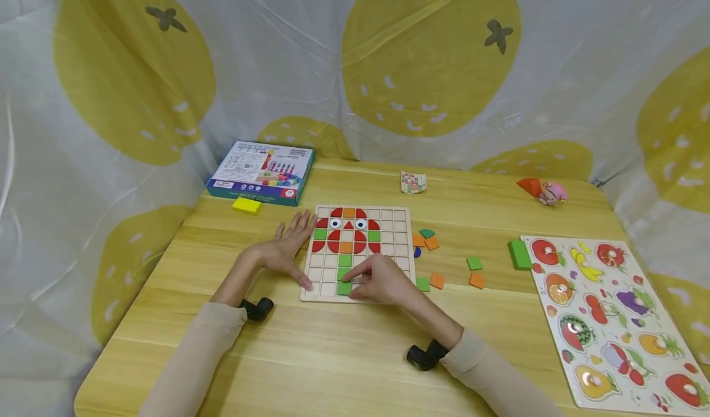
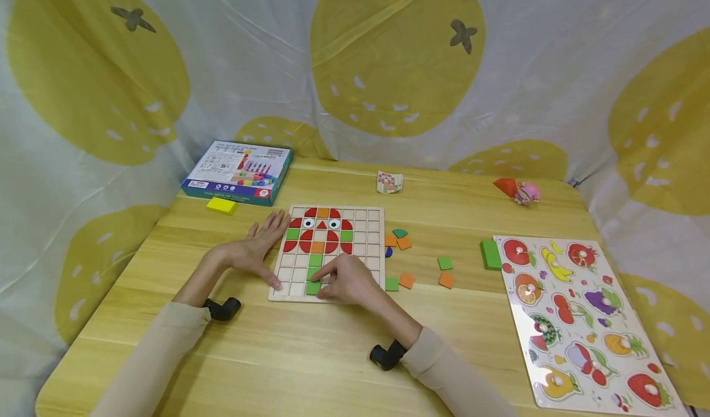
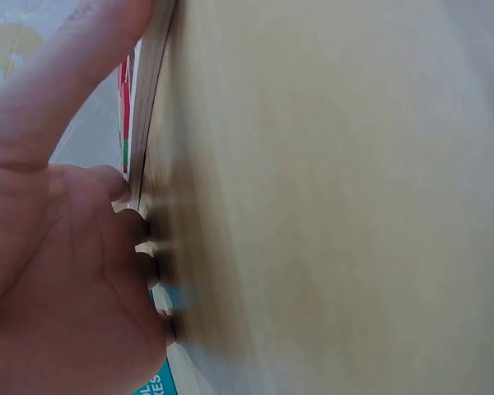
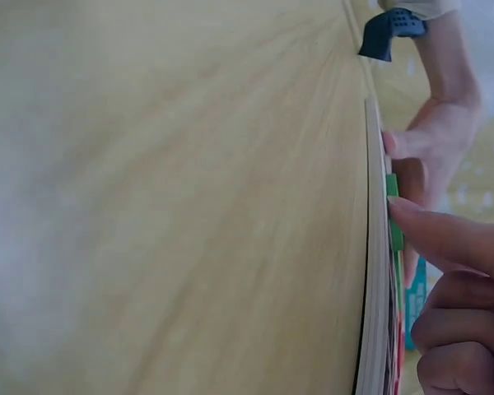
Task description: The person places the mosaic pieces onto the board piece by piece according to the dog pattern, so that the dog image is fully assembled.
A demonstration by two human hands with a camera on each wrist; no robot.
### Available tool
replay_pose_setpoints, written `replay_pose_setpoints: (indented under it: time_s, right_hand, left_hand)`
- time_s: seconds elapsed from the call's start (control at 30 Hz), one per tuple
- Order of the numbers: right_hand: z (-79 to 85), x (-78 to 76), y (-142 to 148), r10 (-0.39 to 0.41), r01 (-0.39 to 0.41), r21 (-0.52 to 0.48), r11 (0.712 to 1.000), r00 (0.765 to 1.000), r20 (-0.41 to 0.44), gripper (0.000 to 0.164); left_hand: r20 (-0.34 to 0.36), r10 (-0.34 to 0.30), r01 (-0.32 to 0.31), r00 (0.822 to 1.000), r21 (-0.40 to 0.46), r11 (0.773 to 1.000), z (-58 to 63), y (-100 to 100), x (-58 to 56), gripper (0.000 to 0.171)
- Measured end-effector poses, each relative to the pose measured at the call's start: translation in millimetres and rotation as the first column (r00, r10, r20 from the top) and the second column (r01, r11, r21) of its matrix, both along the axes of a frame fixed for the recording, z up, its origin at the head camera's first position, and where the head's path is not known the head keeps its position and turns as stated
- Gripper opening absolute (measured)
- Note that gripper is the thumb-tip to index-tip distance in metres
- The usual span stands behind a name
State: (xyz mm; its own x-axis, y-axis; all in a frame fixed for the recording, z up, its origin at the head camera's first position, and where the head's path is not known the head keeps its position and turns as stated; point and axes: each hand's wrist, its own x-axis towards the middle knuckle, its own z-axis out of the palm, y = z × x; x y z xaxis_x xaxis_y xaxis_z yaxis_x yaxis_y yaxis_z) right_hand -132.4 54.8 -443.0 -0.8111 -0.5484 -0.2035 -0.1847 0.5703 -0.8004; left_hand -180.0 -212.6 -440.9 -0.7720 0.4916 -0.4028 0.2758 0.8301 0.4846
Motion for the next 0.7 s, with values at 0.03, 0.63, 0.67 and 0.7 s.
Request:
replay_pose_setpoints:
  time_s: [0.03,0.63,0.67,0.7]
  right_hand:
    - [0.1,-0.5,0,0.005,-0.005,-0.010,1.000,1.000,0.006,0.021]
    - [5.9,-20.1,27,0.043,-0.042,-0.055,0.998,0.999,0.027,0.029]
    - [8.4,-24.1,37,0.000,0.001,-0.050,0.999,1.000,0.018,0.029]
    - [10.2,-28.6,48,-0.045,0.045,-0.043,0.998,0.999,0.003,0.029]
  left_hand:
    - [0.000,0.000,0.000,1.000,0.003,1.000,-0.5,0,-0.4,0.143]
    - [-0.008,-0.003,0.003,1.000,-0.010,1.000,-0.2,-1,0.1,0.144]
    - [-0.008,-0.004,0.004,1.000,-0.010,1.000,-0.4,-1,0.0,0.144]
    - [-0.009,-0.004,0.004,1.000,-0.012,1.000,-0.5,-1,0.0,0.145]
